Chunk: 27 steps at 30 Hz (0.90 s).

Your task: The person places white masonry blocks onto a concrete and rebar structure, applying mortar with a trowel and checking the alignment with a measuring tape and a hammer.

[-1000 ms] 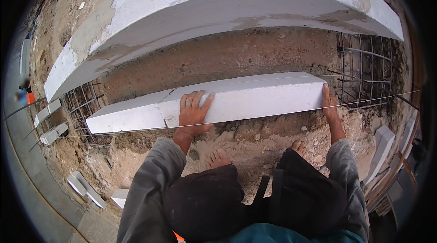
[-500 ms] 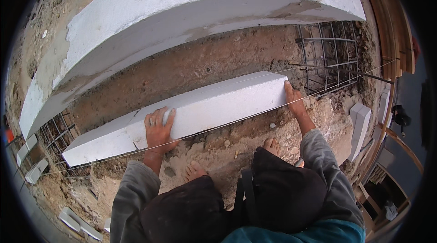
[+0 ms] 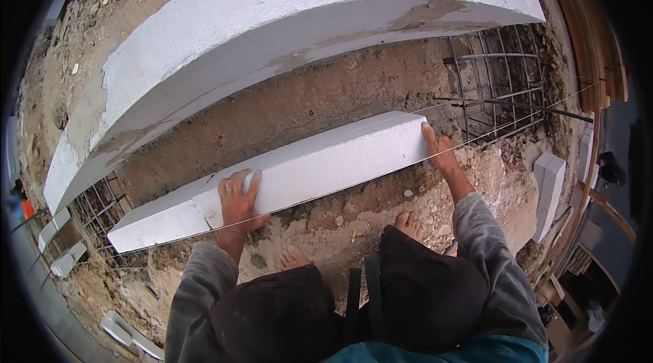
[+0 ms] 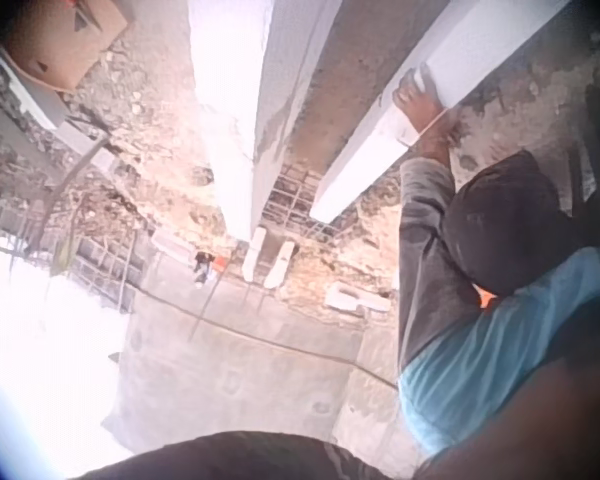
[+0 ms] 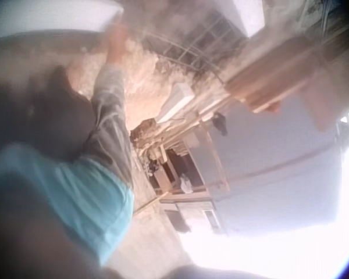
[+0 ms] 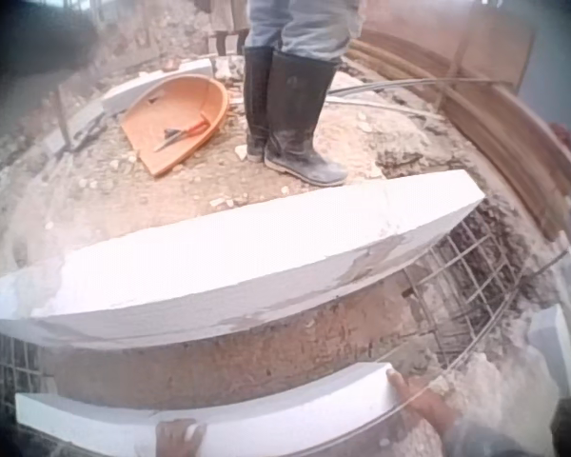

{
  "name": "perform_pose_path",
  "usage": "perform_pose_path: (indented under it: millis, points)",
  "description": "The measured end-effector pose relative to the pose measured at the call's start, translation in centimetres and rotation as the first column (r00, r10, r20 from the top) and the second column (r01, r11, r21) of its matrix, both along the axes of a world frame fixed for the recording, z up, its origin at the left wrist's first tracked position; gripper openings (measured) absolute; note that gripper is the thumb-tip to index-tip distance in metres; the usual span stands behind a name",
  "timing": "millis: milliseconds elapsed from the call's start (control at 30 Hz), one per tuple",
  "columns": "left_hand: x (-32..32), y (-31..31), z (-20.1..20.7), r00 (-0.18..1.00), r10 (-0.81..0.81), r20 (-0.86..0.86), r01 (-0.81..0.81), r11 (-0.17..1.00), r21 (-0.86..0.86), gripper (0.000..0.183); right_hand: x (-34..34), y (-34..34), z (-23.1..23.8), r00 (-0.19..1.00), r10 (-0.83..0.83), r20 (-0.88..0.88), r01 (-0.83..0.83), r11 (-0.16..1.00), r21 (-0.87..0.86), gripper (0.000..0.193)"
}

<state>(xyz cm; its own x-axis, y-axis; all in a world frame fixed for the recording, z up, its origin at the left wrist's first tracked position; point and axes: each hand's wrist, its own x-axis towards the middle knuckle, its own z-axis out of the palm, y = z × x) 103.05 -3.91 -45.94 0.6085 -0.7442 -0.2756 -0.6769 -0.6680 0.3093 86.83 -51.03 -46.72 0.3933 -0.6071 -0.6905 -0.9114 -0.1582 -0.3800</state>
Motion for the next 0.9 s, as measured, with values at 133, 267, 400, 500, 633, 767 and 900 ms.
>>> perform_pose_path:
  millis: [133, 267, 400, 500, 633, 767, 900]
  points:
    - [-0.6, -0.3, -0.6, 1.0, -0.011, -0.024, 0.011, 1.0, -0.007, 0.108, -1.8, -1.6, -1.0, 0.996, 0.068, -0.054, -0.07, 0.997, -0.035, 0.085]
    - [-0.4, 0.0, -0.2, 1.0, 0.006, -0.008, -0.006, 0.998, -0.061, 0.106, -1.0, -0.3, -0.8, 0.961, 0.277, -0.012, -0.268, 0.913, -0.307, 0.081]
    - [-0.3, 0.7, 0.2, 1.0, 0.006, 0.009, -0.006, 1.0, -0.012, 0.109, 1.4, 4.3, 4.3, 0.487, 0.869, -0.087, -0.732, 0.351, -0.584, 0.092]
    - [-0.3, 0.4, 0.2, 0.999, 0.012, -0.036, -0.013, 0.999, -0.031, 0.108, 4.5, 6.5, 5.0, 0.125, 0.983, -0.134, -0.948, 0.079, -0.309, 0.1]
    - [0.4, 0.5, 0.3, 0.999, -0.012, -0.047, 0.009, 0.999, -0.05, 0.104, 5.4, 6.4, 2.7, 0.039, 0.988, -0.152, -0.988, 0.015, -0.152, 0.11]
    - [1.2, -0.1, 1.0, 0.997, -0.011, -0.078, 0.015, 0.998, 0.054, 0.111, 6.6, 6.1, 2.9, 0.006, 0.989, -0.149, -0.98, -0.023, -0.195, 0.112]
    - [1.0, 0.0, 1.8, 0.992, -0.031, -0.119, 0.043, 0.994, 0.098, 0.113, 6.8, 5.9, 3.0, 0.033, 0.993, -0.112, -0.98, 0.01, -0.197, 0.118]
